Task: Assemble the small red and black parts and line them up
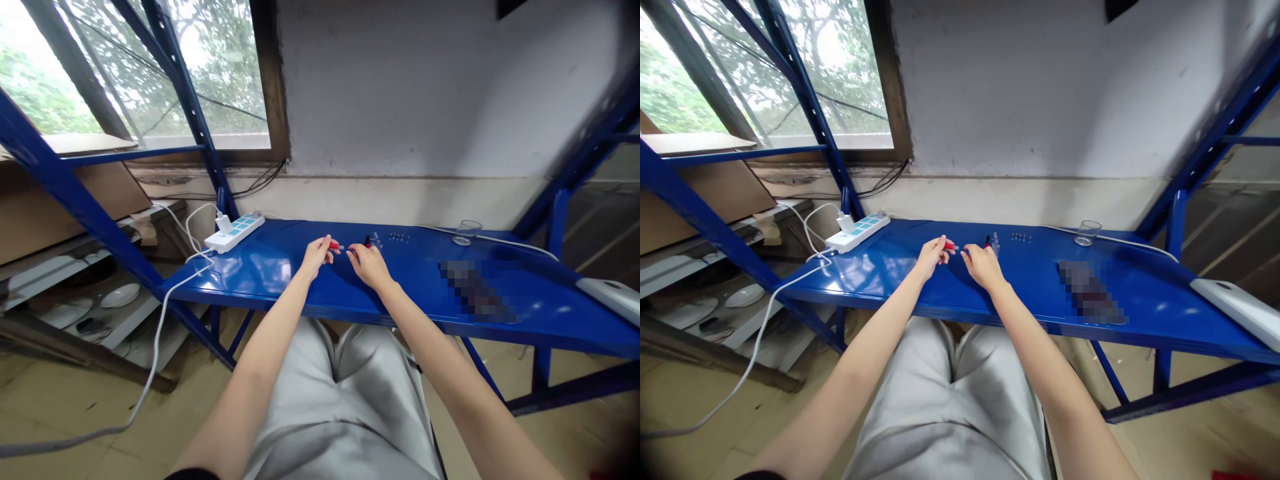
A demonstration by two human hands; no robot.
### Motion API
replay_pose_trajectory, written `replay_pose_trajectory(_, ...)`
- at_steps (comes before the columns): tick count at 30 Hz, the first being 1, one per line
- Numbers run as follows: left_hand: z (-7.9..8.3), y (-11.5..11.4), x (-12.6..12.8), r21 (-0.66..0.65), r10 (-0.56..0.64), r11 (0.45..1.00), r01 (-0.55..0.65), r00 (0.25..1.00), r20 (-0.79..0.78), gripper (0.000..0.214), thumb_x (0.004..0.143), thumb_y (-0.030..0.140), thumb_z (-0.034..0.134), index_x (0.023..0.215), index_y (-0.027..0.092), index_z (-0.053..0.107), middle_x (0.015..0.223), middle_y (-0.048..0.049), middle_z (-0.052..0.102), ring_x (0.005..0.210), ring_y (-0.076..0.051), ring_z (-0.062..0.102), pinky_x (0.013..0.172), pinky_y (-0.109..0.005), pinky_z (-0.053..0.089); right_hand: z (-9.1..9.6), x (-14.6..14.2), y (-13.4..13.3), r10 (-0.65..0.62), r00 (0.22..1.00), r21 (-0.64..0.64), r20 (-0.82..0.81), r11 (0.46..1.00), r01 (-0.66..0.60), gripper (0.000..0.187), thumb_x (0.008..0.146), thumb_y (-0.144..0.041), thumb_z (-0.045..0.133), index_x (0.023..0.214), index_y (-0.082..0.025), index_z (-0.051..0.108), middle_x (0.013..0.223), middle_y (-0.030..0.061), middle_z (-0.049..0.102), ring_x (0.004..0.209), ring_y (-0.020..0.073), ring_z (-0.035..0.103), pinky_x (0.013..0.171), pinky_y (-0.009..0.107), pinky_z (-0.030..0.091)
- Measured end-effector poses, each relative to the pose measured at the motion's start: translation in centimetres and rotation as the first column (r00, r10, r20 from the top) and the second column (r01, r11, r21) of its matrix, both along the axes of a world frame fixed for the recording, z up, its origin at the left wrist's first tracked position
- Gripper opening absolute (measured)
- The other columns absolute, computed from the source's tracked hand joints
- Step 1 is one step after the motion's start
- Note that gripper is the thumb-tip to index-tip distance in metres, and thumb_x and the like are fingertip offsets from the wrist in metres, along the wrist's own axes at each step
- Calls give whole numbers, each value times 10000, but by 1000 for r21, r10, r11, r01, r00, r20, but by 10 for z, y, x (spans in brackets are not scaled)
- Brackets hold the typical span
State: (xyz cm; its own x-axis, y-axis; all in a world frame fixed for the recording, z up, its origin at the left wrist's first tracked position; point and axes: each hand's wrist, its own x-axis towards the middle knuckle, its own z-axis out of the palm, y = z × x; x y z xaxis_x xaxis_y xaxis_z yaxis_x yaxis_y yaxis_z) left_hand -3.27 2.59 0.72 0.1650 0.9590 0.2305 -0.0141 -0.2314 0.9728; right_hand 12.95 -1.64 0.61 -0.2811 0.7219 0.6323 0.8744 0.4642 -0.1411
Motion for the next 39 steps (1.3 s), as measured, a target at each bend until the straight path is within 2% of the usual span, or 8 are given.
replay_pose_trajectory(5, -4, -6, -1, 5, -120, 993, 120, 993, 17, 422, 828, 516, 459, 835, 113, 584, 684, -54, 646, 375, -40, 487, 363, -167, 231, -4, -4, 1, 50, 997, -40, 66, 998, -47, 366, 946, -349, 244, 963, -156, 555, 907, 83, 656, 751, 170, 575, 746, 293, 298)
replay_pose_trajectory(10, -5, -9, -1, -8, -153, 988, 153, 988, -28, 416, 840, 499, 448, 850, 109, 593, 710, -66, 661, 364, -38, 488, 358, -170, 227, -8, -4, 4, 72, 990, -30, 118, 997, -69, 403, 954, -313, 203, 881, -157, 568, 831, 68, 654, 668, 152, 542, 732, 287, 283)
replay_pose_trajectory(16, -6, -7, -2, 15, -115, 993, 115, 993, -31, 426, 840, 510, 437, 857, 117, 601, 700, -52, 654, 353, -35, 479, 359, -172, 228, -9, -2, 5, 43, 995, 37, 92, 998, -46, 387, 949, -327, 242, 964, -150, 585, 932, 86, 660, 697, 159, 552, 744, 290, 303)
replay_pose_trajectory(24, -4, -7, -3, -6, -44, 999, 43, 999, -6, 439, 835, 525, 435, 852, 118, 599, 677, -45, 650, 343, -31, 463, 361, -170, 243, -5, 1, 2, 61, 997, 50, 55, 997, -64, 348, 942, -326, 280, 1004, -154, 576, 952, 89, 654, 738, 162, 569, 745, 279, 333)
replay_pose_trajectory(30, -6, -4, -5, -12, -3, 1000, 3, 1000, 17, 451, 813, 546, 462, 830, 118, 600, 644, -33, 640, 340, -34, 459, 358, -173, 247, -8, 1, 3, 100, 994, 129, 54, 986, -106, 351, 930, -359, 316, 1106, -149, 535, 982, 103, 635, 794, 173, 579, 736, 290, 356)
replay_pose_trajectory(35, -5, -5, -4, -40, -77, 996, 78, 997, 32, 456, 798, 558, 476, 848, 122, 601, 687, -40, 646, 364, -37, 476, 359, -174, 252, -8, 2, 4, 132, 988, 115, 83, 983, -141, 324, 938, -311, 299, 1046, -166, 569, 967, 91, 633, 846, 168, 573, 740, 288, 357)
replay_pose_trajectory(39, -4, -9, -4, -15, -220, 975, 222, 972, 89, 395, 712, 460, 640, 928, 132, 590, 777, -35, 645, 416, -37, 504, 377, -167, 277, -5, 3, 2, 83, 995, 109, 50, 990, -88, 312, 926, -312, 326, 1011, -166, 588, 954, 91, 613, 822, 170, 559, 730, 291, 365)
